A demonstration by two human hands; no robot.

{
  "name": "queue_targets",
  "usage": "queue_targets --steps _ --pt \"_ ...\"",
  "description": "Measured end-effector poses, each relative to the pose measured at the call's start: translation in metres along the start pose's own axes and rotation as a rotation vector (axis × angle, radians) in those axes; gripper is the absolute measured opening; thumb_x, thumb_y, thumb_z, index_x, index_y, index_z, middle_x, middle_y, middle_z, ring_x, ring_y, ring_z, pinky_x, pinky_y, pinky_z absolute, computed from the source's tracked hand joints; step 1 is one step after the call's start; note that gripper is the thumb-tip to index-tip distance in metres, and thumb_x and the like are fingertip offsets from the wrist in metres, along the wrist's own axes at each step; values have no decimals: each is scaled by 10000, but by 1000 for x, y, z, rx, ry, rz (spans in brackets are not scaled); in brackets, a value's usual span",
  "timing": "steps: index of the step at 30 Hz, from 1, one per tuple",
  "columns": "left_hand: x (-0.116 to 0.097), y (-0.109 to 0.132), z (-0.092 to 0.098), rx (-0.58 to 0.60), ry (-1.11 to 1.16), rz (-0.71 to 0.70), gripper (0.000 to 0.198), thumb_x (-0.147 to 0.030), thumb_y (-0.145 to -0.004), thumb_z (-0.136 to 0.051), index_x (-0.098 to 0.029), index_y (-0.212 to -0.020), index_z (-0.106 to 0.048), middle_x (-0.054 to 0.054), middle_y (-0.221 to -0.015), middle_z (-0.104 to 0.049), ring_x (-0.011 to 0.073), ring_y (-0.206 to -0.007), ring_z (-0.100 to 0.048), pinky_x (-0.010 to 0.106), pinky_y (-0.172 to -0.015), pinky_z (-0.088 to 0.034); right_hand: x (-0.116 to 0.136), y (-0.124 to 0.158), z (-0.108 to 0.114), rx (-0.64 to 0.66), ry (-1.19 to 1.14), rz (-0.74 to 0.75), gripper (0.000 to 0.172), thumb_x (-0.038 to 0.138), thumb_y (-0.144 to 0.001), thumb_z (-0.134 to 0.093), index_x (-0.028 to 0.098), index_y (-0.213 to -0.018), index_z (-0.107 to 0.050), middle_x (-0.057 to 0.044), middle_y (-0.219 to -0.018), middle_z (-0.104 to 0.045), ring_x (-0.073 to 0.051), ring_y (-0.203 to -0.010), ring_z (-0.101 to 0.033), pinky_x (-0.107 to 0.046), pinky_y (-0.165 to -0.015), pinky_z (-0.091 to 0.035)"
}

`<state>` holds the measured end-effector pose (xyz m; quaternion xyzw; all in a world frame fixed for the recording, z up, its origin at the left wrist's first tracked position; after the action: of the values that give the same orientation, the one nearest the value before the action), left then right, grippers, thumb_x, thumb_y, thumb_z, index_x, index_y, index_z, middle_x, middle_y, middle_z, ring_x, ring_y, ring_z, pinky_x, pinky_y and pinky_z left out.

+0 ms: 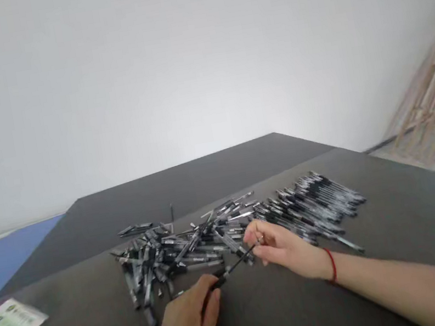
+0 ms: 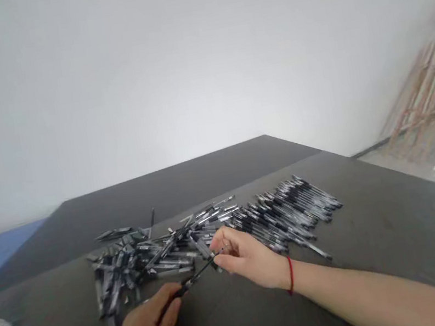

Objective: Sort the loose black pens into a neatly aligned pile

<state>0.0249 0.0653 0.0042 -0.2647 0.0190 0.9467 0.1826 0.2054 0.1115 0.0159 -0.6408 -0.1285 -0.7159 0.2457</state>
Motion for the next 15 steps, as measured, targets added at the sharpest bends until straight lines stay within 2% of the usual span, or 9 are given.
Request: queue_targets --steps 6,11,15 --pt "-1 -1 0 -30 -26 -23 185 -313 -951 -352 -277 -1019 -520 -33 -889 -686 154 -825 -660 240 -712 -447 8 -4 9 -80 178 61 111 147 -791 -558 182 -862 -480 35 -723 -460 -90 -612 -430 -210 -564 -367" --pt "-1 -2 1 -45 -74 -35 192 -313 -947 -362 -276 -1039 -526 -29 -905 -696 161 -815 -668 250 -702 -457 14 -3 14 -32 294 128 141 152 -775 -601 177 -880 -511 16 -767 -522 -105 -691 -495 -225 -651 -412" --pt "-4 -3 1 -42 -103 -51 202 -310 -944 -368 -269 -1048 -536 -14 -934 -698 166 -838 -667 256 -719 -465 12 -3 13 -8 402 106 58 179 -796 -599 169 -832 -555 3 -765 -568 -112 -698 -522 -229 -657 -416"
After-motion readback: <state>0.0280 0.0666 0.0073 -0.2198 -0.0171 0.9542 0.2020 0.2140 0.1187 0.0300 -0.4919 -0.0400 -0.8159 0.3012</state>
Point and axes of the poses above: each hand's wrist, its own y-axis away from the middle knuckle, its own z-axis out of the back of the hand, x = y × z, the point moved 7 cm from there along -y, towards the middle knuckle
